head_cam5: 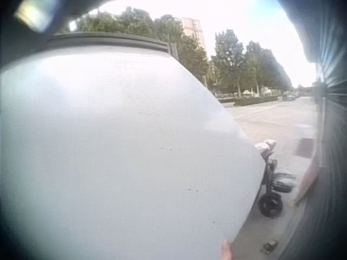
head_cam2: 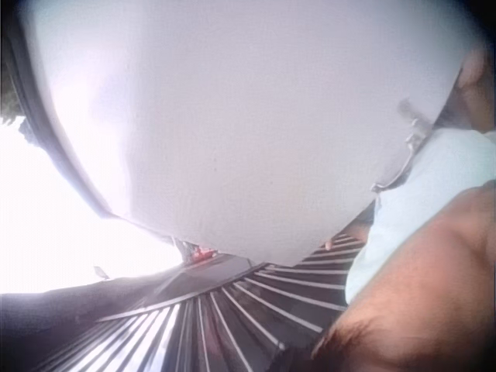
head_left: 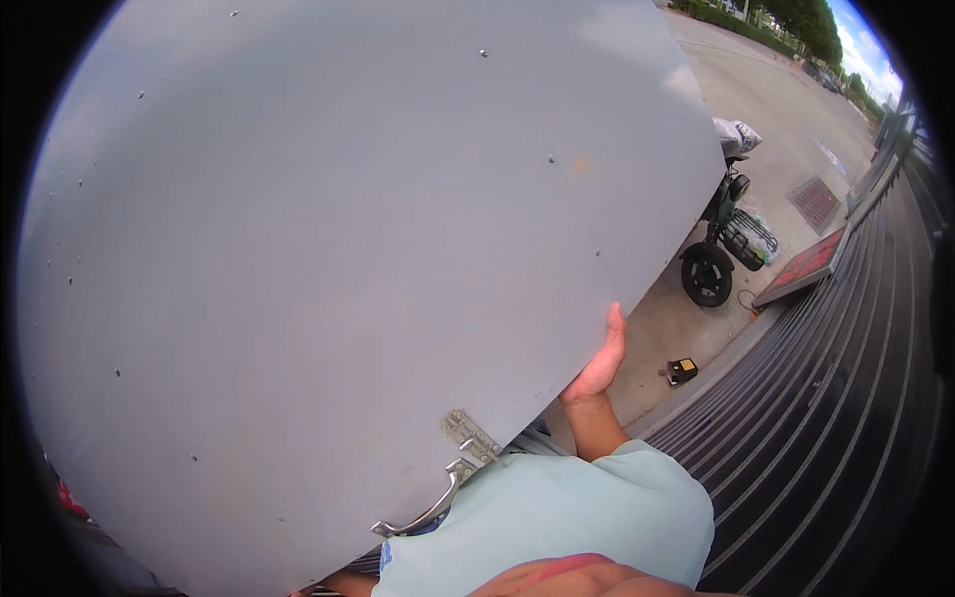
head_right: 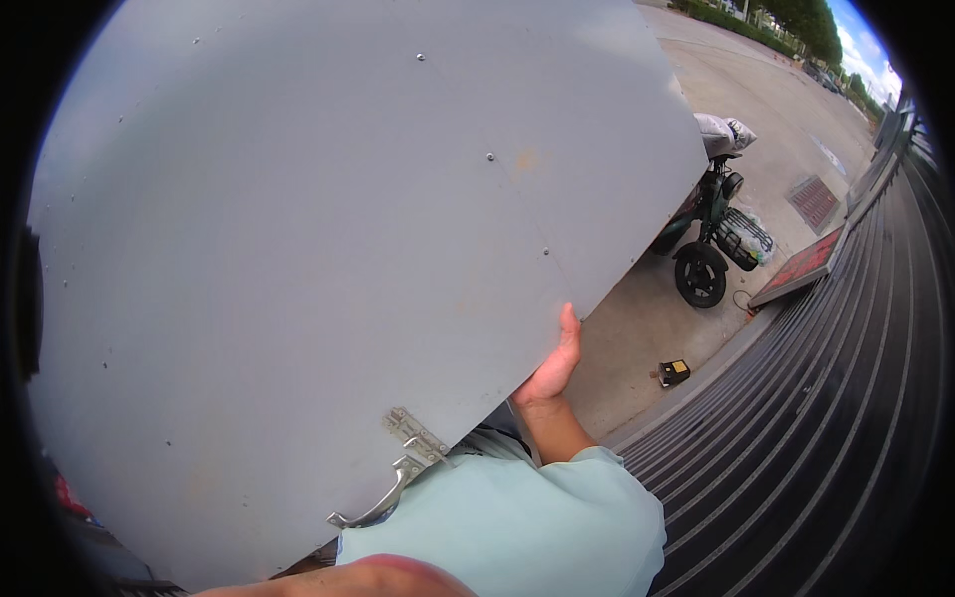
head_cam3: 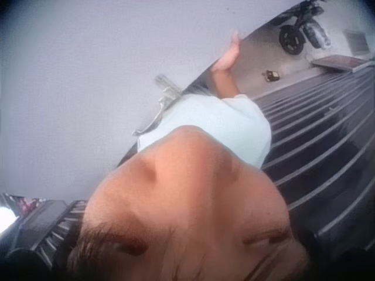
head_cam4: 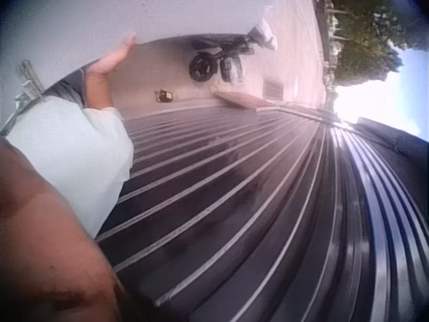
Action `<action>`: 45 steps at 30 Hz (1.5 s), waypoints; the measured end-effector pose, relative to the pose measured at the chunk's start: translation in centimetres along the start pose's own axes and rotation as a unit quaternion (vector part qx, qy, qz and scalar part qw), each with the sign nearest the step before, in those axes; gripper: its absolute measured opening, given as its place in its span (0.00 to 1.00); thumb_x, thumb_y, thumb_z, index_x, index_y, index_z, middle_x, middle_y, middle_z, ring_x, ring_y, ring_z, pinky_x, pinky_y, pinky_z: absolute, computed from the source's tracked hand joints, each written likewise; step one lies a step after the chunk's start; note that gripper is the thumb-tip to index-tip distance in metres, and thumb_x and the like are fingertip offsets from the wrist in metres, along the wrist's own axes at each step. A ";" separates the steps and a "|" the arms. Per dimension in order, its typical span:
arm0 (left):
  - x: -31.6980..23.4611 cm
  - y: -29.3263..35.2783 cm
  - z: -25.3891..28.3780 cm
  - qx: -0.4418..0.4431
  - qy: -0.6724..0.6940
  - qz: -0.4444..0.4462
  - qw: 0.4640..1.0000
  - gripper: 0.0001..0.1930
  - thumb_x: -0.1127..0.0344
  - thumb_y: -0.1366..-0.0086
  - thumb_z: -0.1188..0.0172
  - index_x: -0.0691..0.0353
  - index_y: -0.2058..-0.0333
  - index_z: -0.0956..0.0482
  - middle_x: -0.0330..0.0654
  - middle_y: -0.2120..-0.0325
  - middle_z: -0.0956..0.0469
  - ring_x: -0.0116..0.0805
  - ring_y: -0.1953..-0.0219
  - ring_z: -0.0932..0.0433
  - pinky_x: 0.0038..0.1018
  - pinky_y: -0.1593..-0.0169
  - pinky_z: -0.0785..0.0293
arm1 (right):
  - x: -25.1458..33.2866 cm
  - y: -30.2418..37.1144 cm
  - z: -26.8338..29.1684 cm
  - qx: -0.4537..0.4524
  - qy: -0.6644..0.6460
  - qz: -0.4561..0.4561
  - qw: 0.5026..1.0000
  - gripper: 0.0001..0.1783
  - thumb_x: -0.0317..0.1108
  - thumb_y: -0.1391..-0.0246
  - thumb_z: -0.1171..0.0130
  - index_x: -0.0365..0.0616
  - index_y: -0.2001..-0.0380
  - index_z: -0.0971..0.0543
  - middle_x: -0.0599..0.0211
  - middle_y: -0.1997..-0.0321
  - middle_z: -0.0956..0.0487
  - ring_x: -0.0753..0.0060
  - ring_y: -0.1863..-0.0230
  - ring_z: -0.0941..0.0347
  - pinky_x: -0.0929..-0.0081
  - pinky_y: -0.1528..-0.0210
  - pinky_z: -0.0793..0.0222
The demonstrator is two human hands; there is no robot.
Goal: The person uses a mop to clean a concrete floor area next to a blue three-wheeled vehicle and a food display case. They repeatedly mop the same wet patch, then move the mop aside, handle a power cord, and open the vehicle's side panel.
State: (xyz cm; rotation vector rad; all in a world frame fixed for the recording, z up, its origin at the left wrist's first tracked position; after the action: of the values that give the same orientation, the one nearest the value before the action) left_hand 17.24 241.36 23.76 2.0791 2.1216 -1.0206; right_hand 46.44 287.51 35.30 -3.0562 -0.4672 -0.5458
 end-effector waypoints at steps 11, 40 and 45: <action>3.4 -0.6 -0.4 -0.085 -0.068 -0.001 0.994 0.34 0.42 0.34 0.44 0.63 0.40 0.32 0.43 0.43 0.29 0.43 0.43 0.30 0.42 0.38 0.35 | 5.6 2.5 -2.7 0.090 -0.009 0.023 0.996 0.36 0.60 0.39 0.55 0.41 0.40 0.32 0.62 0.42 0.28 0.60 0.42 0.31 0.63 0.42 0.35; 10.7 -1.7 -5.0 -0.090 -0.171 0.028 0.981 0.31 0.42 0.34 0.47 0.63 0.43 0.31 0.43 0.45 0.29 0.43 0.44 0.30 0.41 0.40 0.35 | 10.6 4.8 -5.2 0.097 -0.054 -0.004 0.994 0.41 0.63 0.43 0.57 0.40 0.39 0.34 0.55 0.43 0.26 0.57 0.46 0.28 0.59 0.49 0.30; 6.3 -1.8 -2.0 -0.139 -0.196 -0.013 0.971 0.31 0.42 0.34 0.48 0.62 0.43 0.31 0.43 0.45 0.30 0.43 0.44 0.30 0.40 0.40 0.35 | 9.5 4.3 -3.8 0.143 -0.014 0.014 0.990 0.42 0.65 0.44 0.55 0.40 0.39 0.34 0.56 0.42 0.28 0.60 0.46 0.30 0.61 0.47 0.32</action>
State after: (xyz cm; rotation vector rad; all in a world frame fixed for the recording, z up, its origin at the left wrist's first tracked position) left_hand 15.73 248.02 23.41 1.5758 1.9603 -0.9713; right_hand 54.97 285.93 42.28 -2.7954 -0.4581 -0.3955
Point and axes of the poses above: each hand's wrist, its own y-axis away from the middle knuckle, its own z-axis out of the back of the hand, x = y × z, the point moved 3 cm from there along -y, towards the middle knuckle
